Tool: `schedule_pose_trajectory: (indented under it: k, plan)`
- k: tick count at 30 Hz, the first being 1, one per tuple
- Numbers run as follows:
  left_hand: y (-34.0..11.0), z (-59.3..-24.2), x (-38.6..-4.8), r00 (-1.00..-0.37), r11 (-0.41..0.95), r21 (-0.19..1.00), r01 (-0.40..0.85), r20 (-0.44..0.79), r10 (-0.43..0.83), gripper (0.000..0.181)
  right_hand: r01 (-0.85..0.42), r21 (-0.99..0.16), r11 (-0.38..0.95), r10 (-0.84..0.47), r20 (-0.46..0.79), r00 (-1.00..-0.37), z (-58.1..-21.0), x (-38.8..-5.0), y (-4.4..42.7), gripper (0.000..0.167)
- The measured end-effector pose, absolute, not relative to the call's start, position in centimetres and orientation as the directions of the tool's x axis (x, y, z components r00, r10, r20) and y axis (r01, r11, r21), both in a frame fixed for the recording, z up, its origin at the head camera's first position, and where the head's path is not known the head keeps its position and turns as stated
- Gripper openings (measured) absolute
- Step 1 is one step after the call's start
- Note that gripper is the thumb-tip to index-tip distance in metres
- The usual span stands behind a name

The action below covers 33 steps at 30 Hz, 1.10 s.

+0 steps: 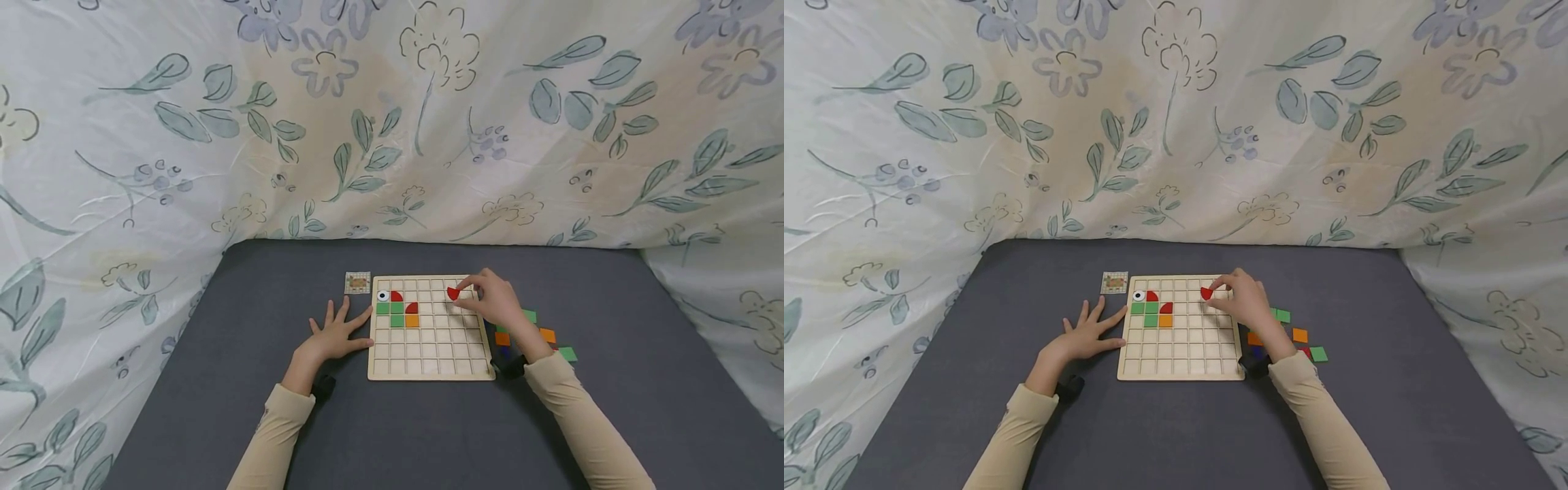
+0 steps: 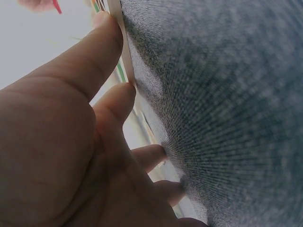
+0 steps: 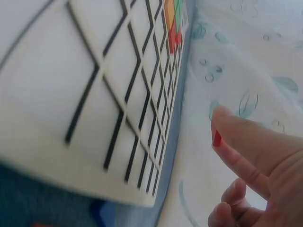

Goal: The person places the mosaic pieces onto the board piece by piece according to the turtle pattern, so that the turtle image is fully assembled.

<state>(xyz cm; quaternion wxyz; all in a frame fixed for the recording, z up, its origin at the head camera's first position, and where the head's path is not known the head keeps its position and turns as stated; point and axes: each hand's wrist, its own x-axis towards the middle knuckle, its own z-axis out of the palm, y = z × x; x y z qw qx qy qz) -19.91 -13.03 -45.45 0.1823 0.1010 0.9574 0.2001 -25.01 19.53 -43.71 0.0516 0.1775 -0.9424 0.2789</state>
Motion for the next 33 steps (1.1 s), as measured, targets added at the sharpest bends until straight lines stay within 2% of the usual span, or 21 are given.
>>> schedule_pose_trajectory:
  k: [15,23,33]
  plan:
    - [-13.1,-45.5,-20.0,-0.913,0.902,0.415,0.121,-0.310,0.266,0.071,-0.368,-0.513,0.776,-0.315,0.192,-0.930,-44.8,-23.9,15.3,0.022]
    - [-13.0,-45.3,-19.9,-0.911,0.901,0.418,0.117,-0.317,0.265,0.071,-0.398,-0.485,0.779,-0.362,0.170,-0.916,-45.1,-22.8,13.2,0.027]
    - [-12.9,-45.5,-20.0,-0.915,0.910,0.399,0.114,-0.315,0.253,0.071,-0.385,-0.509,0.770,-0.381,0.117,-0.917,-45.6,-21.8,10.7,0.028]
